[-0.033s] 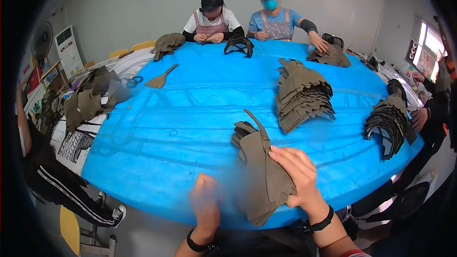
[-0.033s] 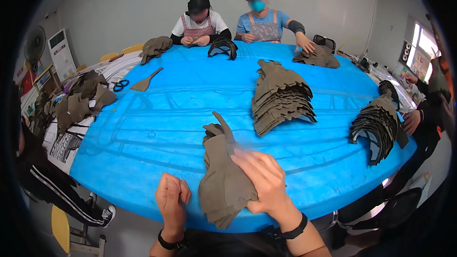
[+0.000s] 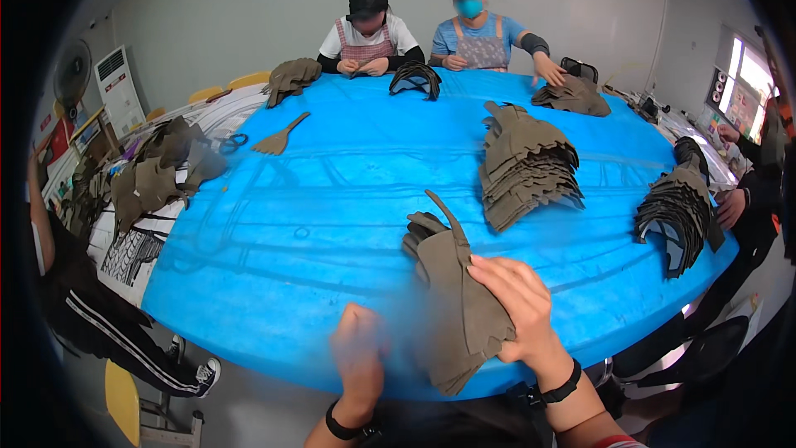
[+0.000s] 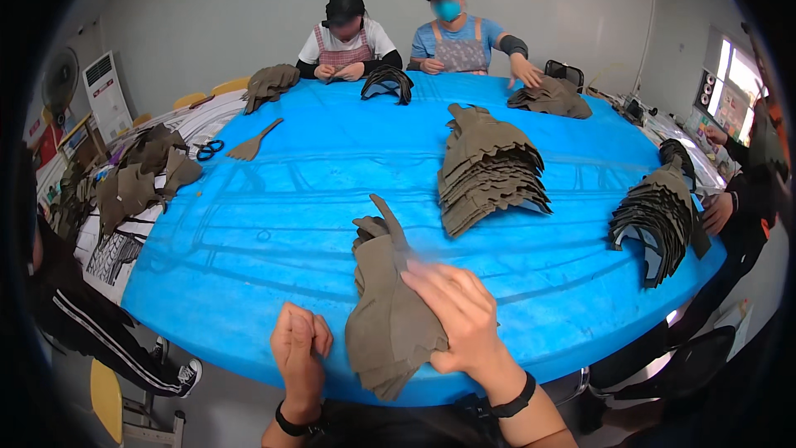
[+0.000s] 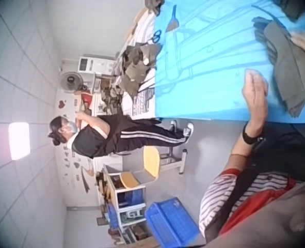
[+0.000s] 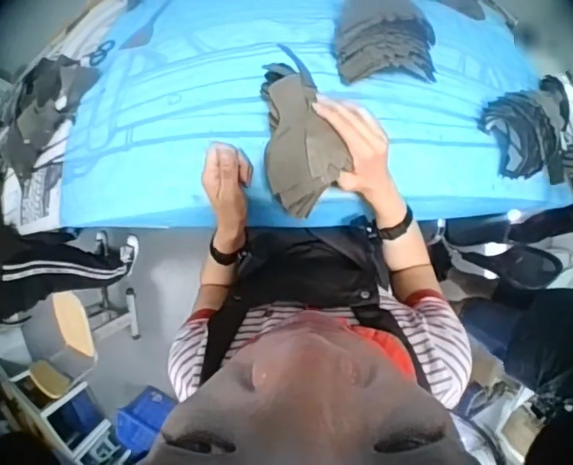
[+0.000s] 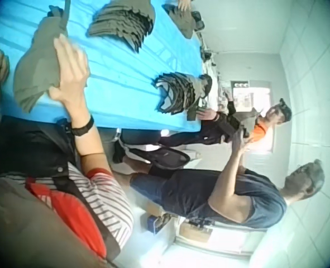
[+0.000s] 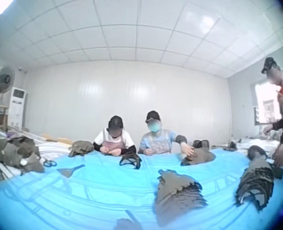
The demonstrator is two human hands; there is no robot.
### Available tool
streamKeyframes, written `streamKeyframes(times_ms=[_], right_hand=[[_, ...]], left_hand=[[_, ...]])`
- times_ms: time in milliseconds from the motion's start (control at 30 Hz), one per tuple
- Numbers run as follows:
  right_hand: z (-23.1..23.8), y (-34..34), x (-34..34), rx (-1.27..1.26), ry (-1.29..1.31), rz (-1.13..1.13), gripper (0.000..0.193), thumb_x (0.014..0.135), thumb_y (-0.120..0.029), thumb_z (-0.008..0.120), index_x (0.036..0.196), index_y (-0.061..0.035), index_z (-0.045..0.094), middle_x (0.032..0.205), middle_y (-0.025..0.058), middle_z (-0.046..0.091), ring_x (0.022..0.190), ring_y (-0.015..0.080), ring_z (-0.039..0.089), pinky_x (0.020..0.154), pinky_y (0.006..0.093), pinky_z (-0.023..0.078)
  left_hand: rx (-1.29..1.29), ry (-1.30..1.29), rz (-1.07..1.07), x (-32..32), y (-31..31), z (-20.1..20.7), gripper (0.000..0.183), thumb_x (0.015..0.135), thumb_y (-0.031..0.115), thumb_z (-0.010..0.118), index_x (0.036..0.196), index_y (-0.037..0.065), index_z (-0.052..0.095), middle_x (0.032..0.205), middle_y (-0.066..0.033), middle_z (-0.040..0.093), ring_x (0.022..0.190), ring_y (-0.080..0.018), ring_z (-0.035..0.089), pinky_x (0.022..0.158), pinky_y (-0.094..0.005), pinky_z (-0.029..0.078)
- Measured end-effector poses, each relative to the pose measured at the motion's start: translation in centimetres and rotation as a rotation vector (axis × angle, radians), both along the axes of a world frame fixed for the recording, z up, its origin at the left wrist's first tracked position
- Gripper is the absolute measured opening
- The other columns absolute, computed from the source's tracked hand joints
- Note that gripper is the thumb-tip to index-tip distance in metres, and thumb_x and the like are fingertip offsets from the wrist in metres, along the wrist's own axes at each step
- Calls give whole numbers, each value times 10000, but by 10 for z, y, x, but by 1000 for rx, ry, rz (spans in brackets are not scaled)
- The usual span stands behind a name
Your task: The recorder is inspecting and manipulating cut brown fabric pieces at a large table in a shoe factory, while other workers perform similar tasks around the table.
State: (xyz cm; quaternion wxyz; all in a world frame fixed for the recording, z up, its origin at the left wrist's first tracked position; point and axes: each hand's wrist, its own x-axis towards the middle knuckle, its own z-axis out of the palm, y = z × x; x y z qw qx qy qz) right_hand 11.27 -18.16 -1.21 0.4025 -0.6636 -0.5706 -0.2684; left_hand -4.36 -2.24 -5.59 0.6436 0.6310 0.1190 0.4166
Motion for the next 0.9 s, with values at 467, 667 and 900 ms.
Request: streamKeyframes(times_ms=[467, 667, 900], right_hand=[[2, 0, 1, 10, 14, 21, 598, 626, -306, 569, 1104, 33, 686, 1149, 178, 680, 939, 327, 658, 742, 385, 502], [3, 2, 1, 9, 16, 12, 568, 608, -253, 586, 1082, 42, 691, 1146, 180, 682, 935, 328, 663, 727, 381, 505], [3, 4, 1, 3, 19, 11, 545, 614, -226, 584, 1076, 39, 699, 1144, 174, 686, 935, 319, 665, 728, 378, 504]], left_hand=[[22, -55, -66, 1, -2, -5, 341, 1039, 305, 492, 801, 78, 401, 572, 0, 382, 535, -86, 336, 499, -249, 283], [36, -37, -56, 0, -3, -3, 335, 1041, 299, 490, 810, 70, 411, 576, -6, 412, 534, -82, 351, 500, -249, 286], [82, -17, -35, 0, -1, -6, 329, 1042, 289, 490, 813, 67, 413, 578, -6, 415, 532, -81, 360, 498, -247, 288]])
